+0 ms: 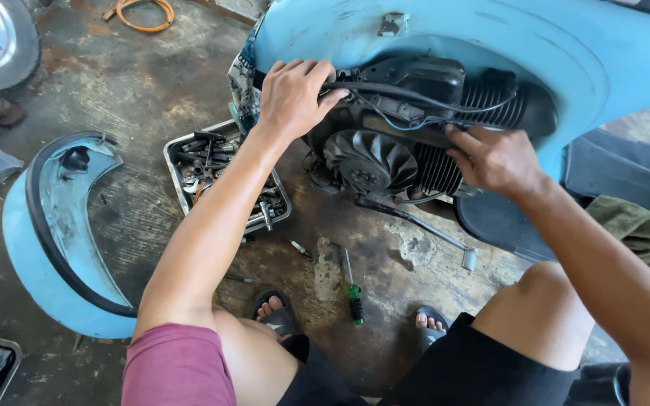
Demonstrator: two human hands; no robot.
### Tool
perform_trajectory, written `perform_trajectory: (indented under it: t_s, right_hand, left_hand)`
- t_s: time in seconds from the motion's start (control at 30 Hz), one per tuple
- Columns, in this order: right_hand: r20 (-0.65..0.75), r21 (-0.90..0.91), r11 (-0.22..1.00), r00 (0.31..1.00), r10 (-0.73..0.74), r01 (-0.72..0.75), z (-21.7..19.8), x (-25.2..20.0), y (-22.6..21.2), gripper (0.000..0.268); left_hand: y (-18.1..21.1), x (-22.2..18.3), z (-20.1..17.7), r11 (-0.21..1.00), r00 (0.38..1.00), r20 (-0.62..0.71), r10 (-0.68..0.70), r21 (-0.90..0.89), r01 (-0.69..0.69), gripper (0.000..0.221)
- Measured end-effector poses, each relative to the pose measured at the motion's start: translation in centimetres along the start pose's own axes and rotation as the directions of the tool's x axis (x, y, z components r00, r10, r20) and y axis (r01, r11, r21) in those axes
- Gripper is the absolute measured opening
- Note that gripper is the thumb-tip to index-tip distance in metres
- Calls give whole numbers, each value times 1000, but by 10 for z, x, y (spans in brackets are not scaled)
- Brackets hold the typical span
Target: The person sits on the floor beside a blue scooter and uses a flat file to file the metal fan housing of the exposed engine, steadying the part with the other hand. They reposition the file repeatedly on the component, then reach into a tray of tools on the floor while continuing to hold the file.
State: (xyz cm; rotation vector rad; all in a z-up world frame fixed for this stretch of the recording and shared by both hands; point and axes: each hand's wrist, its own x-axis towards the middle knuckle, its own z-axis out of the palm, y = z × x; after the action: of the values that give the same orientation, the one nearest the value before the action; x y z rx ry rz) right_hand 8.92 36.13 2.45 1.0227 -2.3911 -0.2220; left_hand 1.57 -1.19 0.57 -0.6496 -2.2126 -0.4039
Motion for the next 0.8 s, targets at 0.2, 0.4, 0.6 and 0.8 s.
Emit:
perform_trajectory:
  t_s: [0.2, 0.4, 0.6, 0.8]
  right_hand:
    - [-154, -23, 999, 987, 35, -39, -8, 11, -31, 34]
    - [-119, -93, 996, 993, 3, -14, -17, 4, -21, 28]
    - [-144, -75, 997, 989, 10, -21, 3, -11, -25, 33]
    - [-145, -81, 996, 989, 13, -25, -11, 6, -23, 35]
  left_hand:
    - [-9, -4, 6, 991, 993, 15, 115, -64, -114, 59]
    - [-4, 5, 10, 993, 992, -55, 114, -34, -115, 35]
    - [2, 11, 6, 995, 994, -74, 82, -43, -85, 34]
    - [-2, 10, 24, 995, 991, -95, 94, -3, -95, 35]
